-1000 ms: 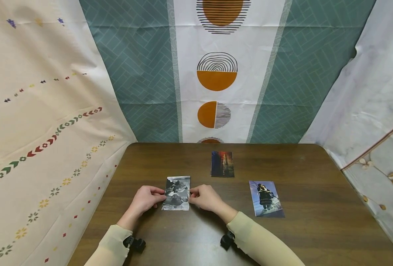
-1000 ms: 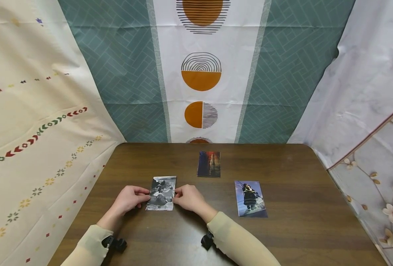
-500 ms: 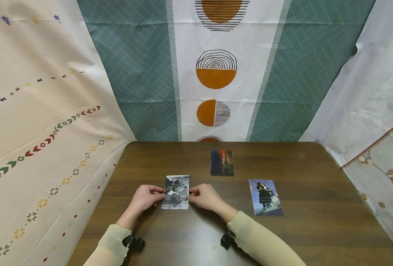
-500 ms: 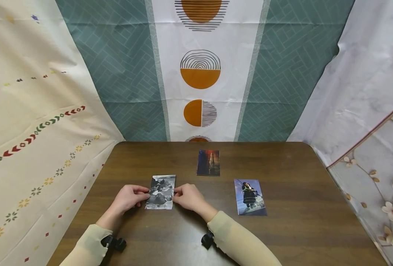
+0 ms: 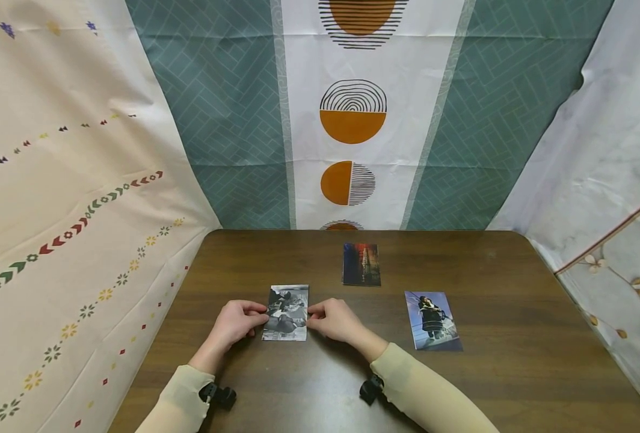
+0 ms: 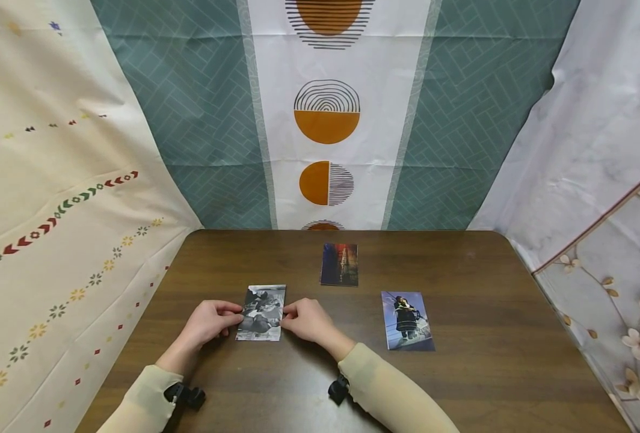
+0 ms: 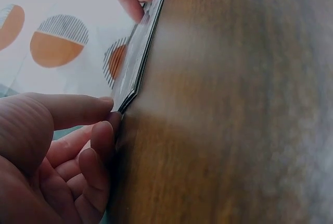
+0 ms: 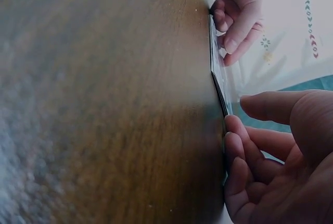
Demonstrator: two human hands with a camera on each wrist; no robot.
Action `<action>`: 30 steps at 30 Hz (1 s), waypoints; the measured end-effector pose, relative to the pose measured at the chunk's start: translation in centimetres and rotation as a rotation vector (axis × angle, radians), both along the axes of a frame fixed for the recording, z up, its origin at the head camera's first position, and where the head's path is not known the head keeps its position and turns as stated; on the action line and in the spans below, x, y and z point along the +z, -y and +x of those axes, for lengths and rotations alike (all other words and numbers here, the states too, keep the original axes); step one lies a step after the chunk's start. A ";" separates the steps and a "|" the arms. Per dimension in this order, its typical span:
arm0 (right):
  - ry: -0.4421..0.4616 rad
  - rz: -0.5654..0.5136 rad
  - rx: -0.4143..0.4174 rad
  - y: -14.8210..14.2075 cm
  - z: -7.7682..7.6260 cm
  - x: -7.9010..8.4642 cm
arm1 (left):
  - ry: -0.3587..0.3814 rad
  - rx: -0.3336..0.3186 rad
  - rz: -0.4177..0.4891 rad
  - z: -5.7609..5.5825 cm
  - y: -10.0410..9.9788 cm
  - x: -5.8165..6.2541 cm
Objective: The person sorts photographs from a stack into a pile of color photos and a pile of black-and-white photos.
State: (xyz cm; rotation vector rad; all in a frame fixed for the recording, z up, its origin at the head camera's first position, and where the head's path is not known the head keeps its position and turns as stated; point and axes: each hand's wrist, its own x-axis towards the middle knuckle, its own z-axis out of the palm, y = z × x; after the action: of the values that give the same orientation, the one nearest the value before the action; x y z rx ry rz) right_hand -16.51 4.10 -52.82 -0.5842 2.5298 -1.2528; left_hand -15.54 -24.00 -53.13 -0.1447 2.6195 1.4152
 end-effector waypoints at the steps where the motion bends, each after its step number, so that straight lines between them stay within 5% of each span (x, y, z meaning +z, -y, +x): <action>1: 0.001 0.002 -0.001 0.0 0.0 0.0 | 0.002 0.003 0.003 0.0 0.0 0.0; 19: -0.036 -0.006 0.014 -0.9 -0.8 0.0 | -0.039 0.003 0.000 -0.9 -0.2 0.4; 30: -0.055 -0.003 -0.038 -3.2 -2.1 1.2 | -0.086 -0.043 0.033 -2.3 -3.7 1.3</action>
State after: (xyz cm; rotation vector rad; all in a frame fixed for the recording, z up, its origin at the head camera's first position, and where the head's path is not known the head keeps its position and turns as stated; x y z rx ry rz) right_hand -18.65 7.33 -51.64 -0.5807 2.5959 -1.2711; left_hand -17.89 -20.27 -51.78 -0.0240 2.6485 1.4822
